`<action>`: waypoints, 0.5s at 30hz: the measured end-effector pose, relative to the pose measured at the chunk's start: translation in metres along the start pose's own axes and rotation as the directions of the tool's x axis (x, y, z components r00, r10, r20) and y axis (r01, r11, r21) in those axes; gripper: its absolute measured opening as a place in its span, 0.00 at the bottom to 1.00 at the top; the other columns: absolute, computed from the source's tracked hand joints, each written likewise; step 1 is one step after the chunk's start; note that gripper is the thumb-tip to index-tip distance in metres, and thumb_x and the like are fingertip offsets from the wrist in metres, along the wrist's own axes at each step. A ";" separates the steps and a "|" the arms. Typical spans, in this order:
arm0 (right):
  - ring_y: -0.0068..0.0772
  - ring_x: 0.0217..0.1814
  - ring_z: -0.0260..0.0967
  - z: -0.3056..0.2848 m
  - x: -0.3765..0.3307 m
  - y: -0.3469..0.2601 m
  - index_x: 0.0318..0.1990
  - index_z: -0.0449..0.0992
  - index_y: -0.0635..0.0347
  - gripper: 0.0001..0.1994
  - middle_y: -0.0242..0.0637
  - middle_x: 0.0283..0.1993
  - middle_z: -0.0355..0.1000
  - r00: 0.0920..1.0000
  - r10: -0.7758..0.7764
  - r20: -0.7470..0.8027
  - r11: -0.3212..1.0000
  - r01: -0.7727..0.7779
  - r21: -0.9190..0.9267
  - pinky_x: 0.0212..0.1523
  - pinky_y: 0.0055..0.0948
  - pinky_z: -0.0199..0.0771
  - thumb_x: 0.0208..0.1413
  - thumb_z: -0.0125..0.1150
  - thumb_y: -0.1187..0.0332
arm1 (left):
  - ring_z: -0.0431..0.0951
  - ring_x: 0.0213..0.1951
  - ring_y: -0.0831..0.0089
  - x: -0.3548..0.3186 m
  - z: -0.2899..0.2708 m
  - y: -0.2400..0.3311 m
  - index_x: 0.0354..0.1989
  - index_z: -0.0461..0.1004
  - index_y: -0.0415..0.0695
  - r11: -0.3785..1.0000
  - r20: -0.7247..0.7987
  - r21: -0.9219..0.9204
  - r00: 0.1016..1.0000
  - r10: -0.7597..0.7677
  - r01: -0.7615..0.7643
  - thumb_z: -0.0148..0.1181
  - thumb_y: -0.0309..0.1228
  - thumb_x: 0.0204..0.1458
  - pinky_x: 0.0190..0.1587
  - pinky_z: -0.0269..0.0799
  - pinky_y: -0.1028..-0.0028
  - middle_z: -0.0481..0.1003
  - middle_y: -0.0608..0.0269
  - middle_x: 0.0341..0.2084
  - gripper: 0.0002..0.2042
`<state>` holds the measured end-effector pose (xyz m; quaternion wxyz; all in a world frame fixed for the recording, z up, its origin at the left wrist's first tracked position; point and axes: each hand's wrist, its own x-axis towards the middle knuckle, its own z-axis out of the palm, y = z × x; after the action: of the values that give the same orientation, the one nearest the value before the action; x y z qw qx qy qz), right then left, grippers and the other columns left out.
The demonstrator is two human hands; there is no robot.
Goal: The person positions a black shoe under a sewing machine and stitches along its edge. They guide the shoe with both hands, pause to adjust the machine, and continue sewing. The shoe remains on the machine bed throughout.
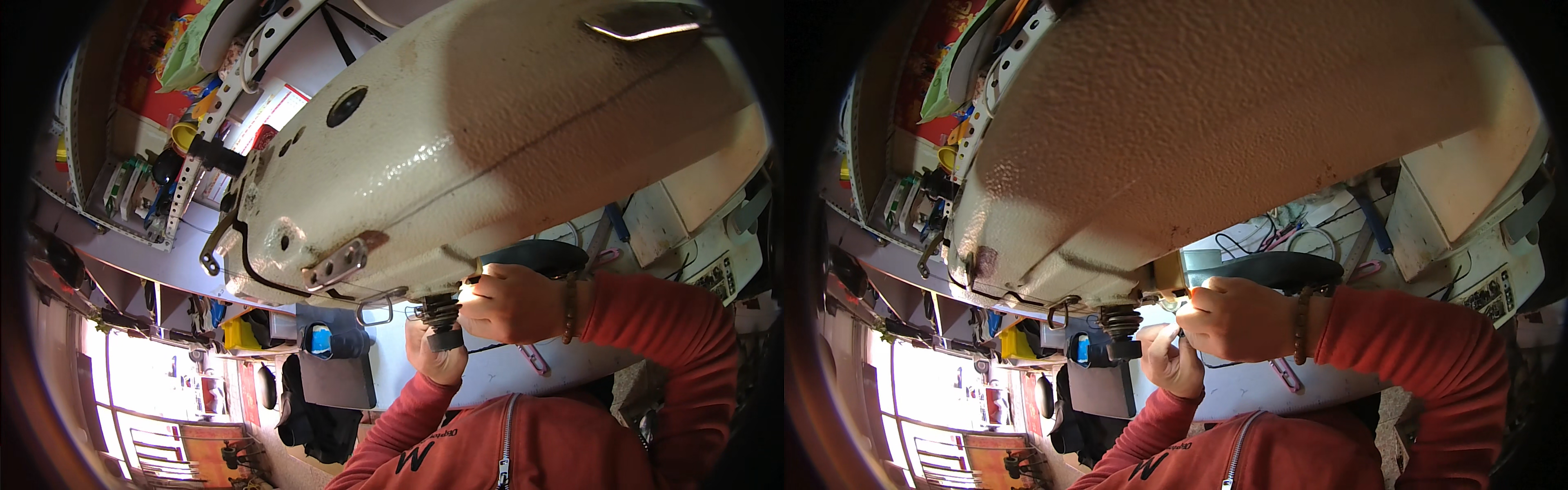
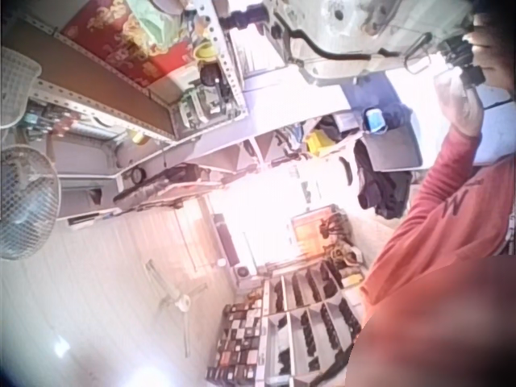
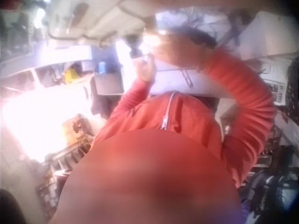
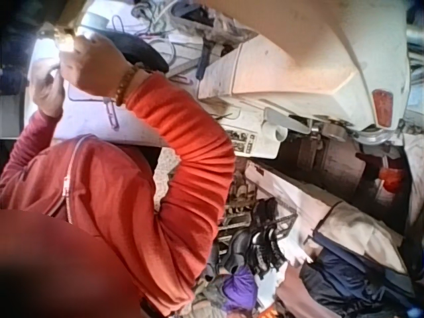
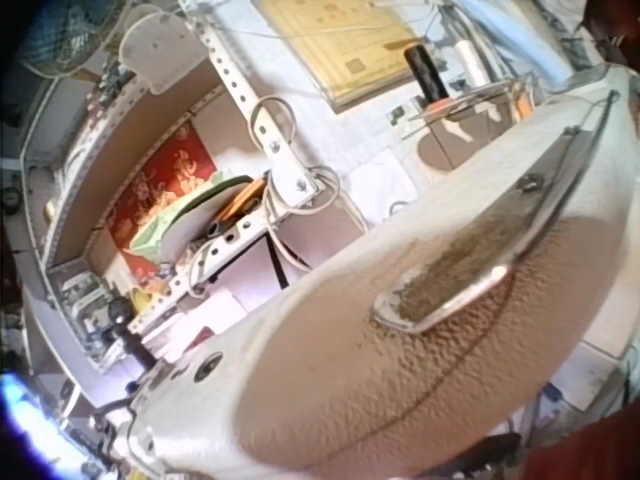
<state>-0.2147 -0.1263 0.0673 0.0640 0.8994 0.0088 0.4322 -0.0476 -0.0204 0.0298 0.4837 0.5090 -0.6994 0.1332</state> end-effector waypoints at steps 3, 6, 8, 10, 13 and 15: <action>0.27 0.35 0.61 -0.001 0.000 -0.001 0.20 0.72 0.50 0.05 0.26 0.29 0.61 1.000 -0.006 0.003 1.000 0.006 -0.006 0.31 0.26 0.61 0.44 0.58 0.64 | 0.71 0.32 0.66 0.001 -0.002 0.001 0.43 0.72 0.40 0.999 0.036 0.011 0.999 -0.031 0.031 0.57 0.10 0.43 0.37 0.69 0.74 0.71 0.56 0.32 0.18; 0.27 0.35 0.61 0.000 -0.001 -0.001 0.20 0.73 0.50 0.05 0.26 0.29 0.61 1.000 -0.002 0.017 1.000 0.002 -0.009 0.31 0.26 0.60 0.43 0.58 0.64 | 0.71 0.34 0.68 -0.003 -0.001 -0.001 0.46 0.69 0.40 0.998 0.033 0.014 0.998 -0.062 0.062 0.55 0.08 0.43 0.40 0.70 0.75 0.69 0.57 0.34 0.21; 0.26 0.35 0.61 0.002 -0.001 -0.001 0.20 0.73 0.50 0.05 0.25 0.29 0.61 1.000 -0.002 0.007 1.000 0.002 -0.007 0.31 0.26 0.60 0.43 0.59 0.64 | 0.70 0.37 0.69 -0.008 0.005 -0.001 0.48 0.67 0.39 0.983 -0.045 -0.116 0.988 -0.146 0.140 0.54 0.06 0.42 0.42 0.70 0.75 0.67 0.58 0.37 0.23; 0.26 0.35 0.61 0.003 -0.001 -0.001 0.20 0.73 0.50 0.04 0.25 0.29 0.61 1.000 -0.003 -0.021 1.000 0.003 -0.004 0.31 0.26 0.60 0.43 0.59 0.65 | 0.70 0.39 0.71 -0.014 0.008 -0.003 0.48 0.65 0.39 0.959 -0.081 -0.203 0.973 -0.216 0.196 0.53 0.05 0.42 0.45 0.70 0.75 0.65 0.58 0.39 0.24; 0.27 0.35 0.61 0.003 -0.002 0.000 0.20 0.73 0.51 0.04 0.26 0.29 0.61 1.000 -0.006 -0.027 0.999 0.007 0.036 0.32 0.26 0.61 0.42 0.59 0.65 | 0.69 0.40 0.72 -0.019 0.010 -0.004 0.47 0.64 0.39 0.945 -0.094 -0.245 0.965 -0.245 0.216 0.53 0.04 0.41 0.47 0.70 0.75 0.64 0.59 0.40 0.24; 0.27 0.35 0.61 0.003 -0.003 0.001 0.20 0.72 0.52 0.05 0.27 0.29 0.61 0.999 -0.009 -0.034 0.999 0.010 0.048 0.32 0.27 0.63 0.42 0.59 0.66 | 0.69 0.40 0.72 -0.020 0.011 -0.004 0.45 0.64 0.39 0.938 -0.117 -0.259 0.957 -0.267 0.230 0.53 0.04 0.41 0.46 0.70 0.75 0.64 0.59 0.39 0.23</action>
<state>-0.2140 -0.1274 0.0631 0.0443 0.8933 0.0246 0.4467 -0.0503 -0.0179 0.0071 0.6065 0.5190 -0.6019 0.0227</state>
